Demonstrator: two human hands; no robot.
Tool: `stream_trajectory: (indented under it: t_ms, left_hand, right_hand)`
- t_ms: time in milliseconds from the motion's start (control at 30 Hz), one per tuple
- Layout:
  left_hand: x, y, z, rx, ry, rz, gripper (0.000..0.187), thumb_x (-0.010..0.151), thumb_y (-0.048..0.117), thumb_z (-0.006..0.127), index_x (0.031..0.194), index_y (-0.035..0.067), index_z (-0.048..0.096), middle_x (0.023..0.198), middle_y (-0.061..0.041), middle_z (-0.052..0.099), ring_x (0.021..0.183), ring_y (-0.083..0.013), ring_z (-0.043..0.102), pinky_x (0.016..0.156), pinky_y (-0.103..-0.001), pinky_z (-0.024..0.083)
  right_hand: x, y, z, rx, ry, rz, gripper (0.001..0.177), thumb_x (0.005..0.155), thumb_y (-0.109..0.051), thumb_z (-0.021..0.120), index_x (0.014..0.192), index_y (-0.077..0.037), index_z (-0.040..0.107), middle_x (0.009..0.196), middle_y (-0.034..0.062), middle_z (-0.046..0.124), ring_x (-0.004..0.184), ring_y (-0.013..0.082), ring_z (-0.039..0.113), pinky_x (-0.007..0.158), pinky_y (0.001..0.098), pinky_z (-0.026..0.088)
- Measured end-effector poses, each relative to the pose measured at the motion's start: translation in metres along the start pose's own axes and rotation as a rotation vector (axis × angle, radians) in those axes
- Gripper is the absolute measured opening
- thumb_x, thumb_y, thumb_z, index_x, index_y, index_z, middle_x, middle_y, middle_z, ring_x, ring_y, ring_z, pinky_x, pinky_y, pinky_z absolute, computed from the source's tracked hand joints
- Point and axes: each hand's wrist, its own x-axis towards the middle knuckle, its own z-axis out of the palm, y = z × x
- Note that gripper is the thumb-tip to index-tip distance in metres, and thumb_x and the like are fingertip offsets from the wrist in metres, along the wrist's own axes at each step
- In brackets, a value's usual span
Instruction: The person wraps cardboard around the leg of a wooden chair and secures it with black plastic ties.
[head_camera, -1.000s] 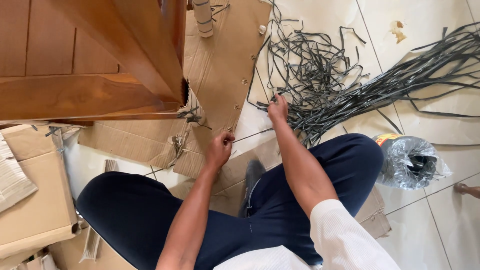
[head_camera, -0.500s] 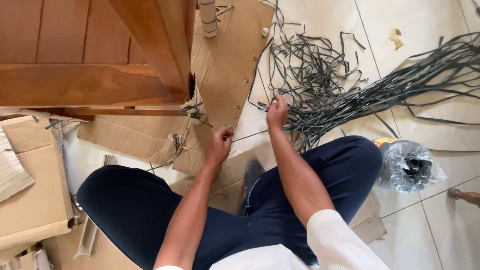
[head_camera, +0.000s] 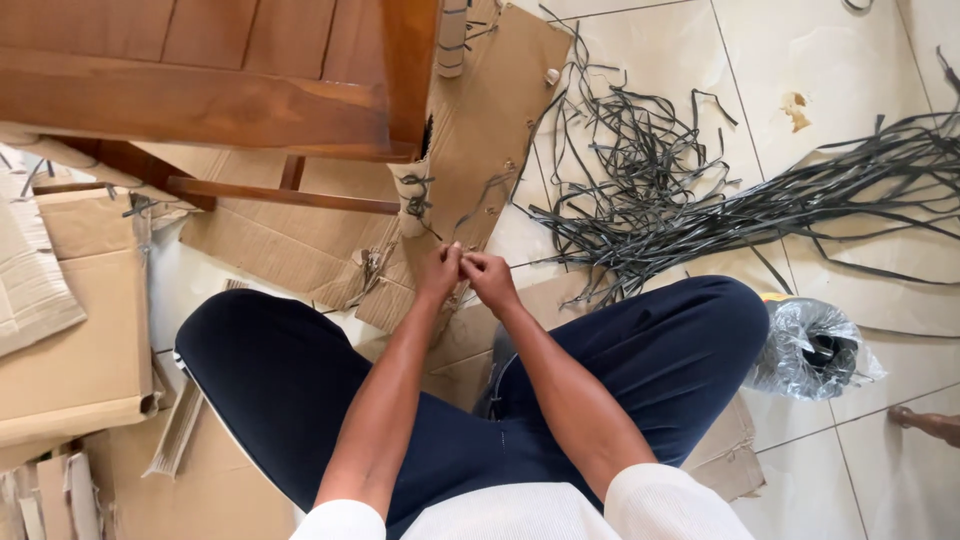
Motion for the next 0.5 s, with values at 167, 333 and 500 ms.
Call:
stream_trajectory:
  t_ms: [167,333,500]
  left_hand:
    - [-0.002,0.000,-0.017,0.020,0.062,-0.166,0.032,0.094,0.037,0.064,0.099,0.010,0.080,0.083,-0.009,0.078,0.080,-0.0256,0.077,0.075,-0.040,0.057]
    - [-0.008,0.002,-0.025,-0.002,0.091,-0.243,0.031,0.091,0.037,0.066,0.098,0.011,0.080,0.081,-0.009,0.079,0.079,-0.0257,0.078,0.075,-0.040,0.058]
    - [-0.008,-0.010,-0.023,0.145,0.130,-0.120,0.027,0.087,0.035,0.072,0.099,0.013,0.082,0.088,-0.013,0.077,0.086,-0.0328,0.075,0.078,-0.045,0.057]
  right_hand:
    - [-0.002,0.013,0.005,0.054,-0.285,0.138,0.023,0.099,-0.021,0.064,0.098,-0.003,0.079,0.083,0.0033,0.076,0.071,0.0102,0.068,0.062,0.0258,0.051]
    - [-0.006,-0.002,0.002,0.096,-0.427,0.338,0.023,0.097,-0.024,0.063,0.088,-0.009,0.077,0.082,0.0018,0.077,0.071,0.0114,0.070,0.062,0.0262,0.050]
    - [0.000,0.004,0.004,0.060,-0.276,0.394,0.026,0.101,-0.032,0.056,0.101,-0.012,0.072,0.100,-0.0016,0.076,0.081,0.0106,0.066,0.062,0.0269,0.045]
